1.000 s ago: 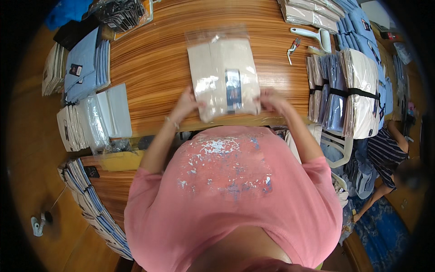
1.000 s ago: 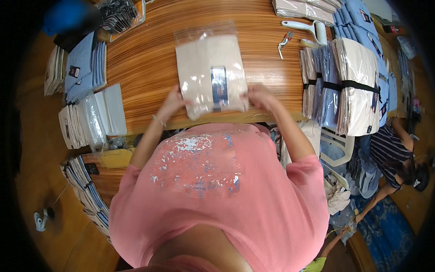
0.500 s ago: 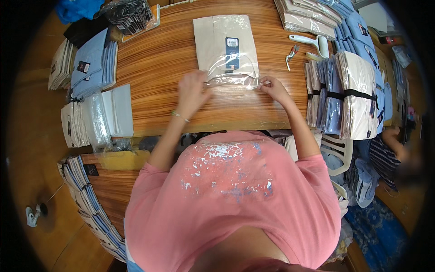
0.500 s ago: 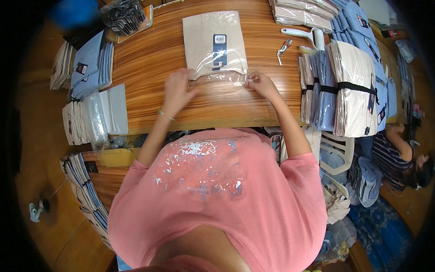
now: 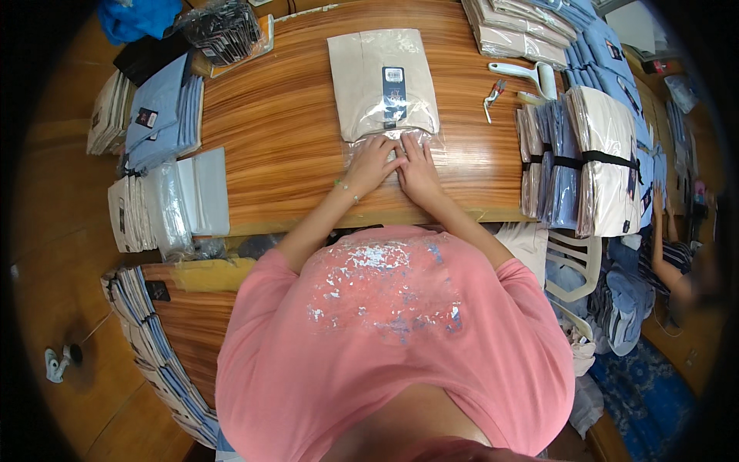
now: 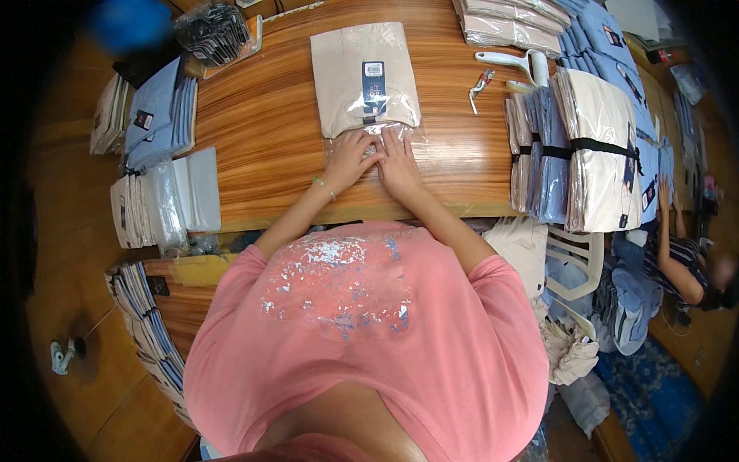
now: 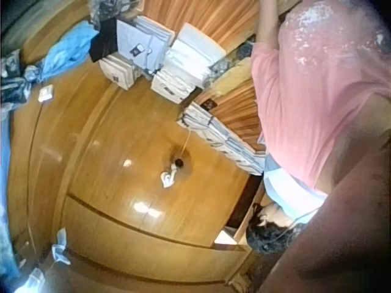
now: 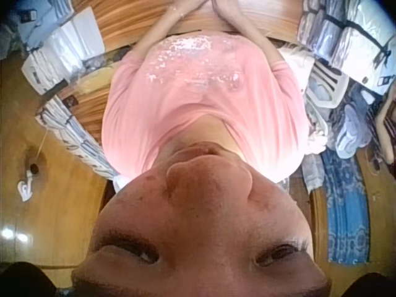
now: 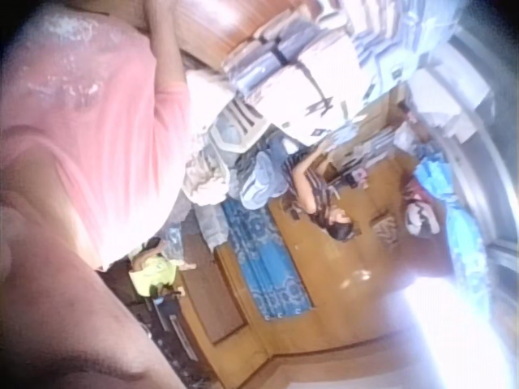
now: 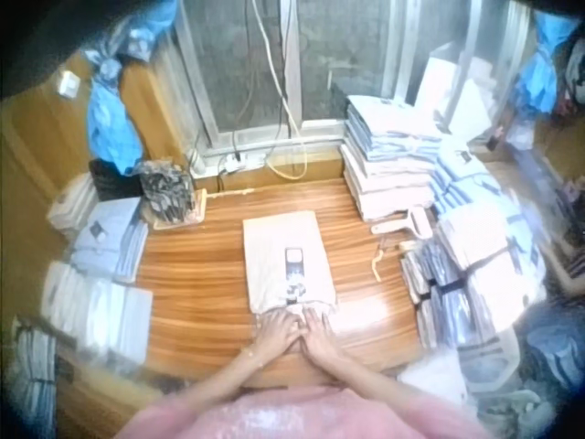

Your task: The person puts a folded shirt into a plastic bag, ties the bag with a blue ribbon, and then unfolds another shirt on a table to apply labels.

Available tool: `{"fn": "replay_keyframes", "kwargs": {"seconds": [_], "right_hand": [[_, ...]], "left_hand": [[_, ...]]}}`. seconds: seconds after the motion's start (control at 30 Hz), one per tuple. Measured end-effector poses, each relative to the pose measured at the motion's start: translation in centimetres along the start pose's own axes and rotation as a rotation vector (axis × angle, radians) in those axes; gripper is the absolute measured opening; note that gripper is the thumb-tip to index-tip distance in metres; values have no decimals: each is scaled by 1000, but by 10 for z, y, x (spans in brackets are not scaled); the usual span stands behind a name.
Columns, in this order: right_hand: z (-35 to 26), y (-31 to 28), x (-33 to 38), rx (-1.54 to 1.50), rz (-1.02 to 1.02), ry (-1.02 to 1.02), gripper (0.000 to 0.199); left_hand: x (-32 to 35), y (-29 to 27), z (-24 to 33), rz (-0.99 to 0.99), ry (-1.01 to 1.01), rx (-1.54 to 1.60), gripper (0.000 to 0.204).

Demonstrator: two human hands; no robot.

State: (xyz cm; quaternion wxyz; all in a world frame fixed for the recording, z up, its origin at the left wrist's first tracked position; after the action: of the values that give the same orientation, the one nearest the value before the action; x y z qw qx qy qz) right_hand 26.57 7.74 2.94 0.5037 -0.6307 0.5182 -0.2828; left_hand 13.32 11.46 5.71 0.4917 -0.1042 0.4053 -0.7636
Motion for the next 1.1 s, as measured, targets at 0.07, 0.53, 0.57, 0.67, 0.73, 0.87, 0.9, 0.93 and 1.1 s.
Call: {"fn": "replay_keyframes", "kwargs": {"seconds": [0.07,0.53,0.57,0.67,0.73,0.87,0.9,0.93,1.1], "right_hand": [[-5,-4,15,10,-55,-29,42],[-11,-5,-26,104,149,15,53],[-8,1,-27,135,117,32,55],[-2,13,-36,261,97,46,60],[-2,15,-49,266,136,55,61],[6,12,-72,118,216,84,59],[8,11,-72,83,222,82,59],[9,14,-65,117,228,49,60],[-4,20,-22,128,159,22,60]], "left_hand": [[11,8,-19,29,110,-38,21],[-14,-37,36,54,183,62,18],[-12,-35,36,45,178,65,17],[-5,-30,38,29,184,73,17],[-2,-28,39,30,212,79,17],[0,-26,44,-3,175,142,17],[0,-25,42,-7,165,146,17],[1,-24,41,-11,156,150,17],[0,-23,37,-2,162,152,18]]}}
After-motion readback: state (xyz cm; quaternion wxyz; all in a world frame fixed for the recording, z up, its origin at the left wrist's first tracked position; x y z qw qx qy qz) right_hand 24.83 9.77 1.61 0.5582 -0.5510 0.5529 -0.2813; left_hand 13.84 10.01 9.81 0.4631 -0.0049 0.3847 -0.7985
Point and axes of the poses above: each hand's wrist, its own x-axis away from the middle knuckle, its own y-axis out of the palm, z = x × y, the point moved 2 cm from there along -x, towards the middle knuckle, and after that the axes turned 7 degrees about x, right-handed, at the moved point
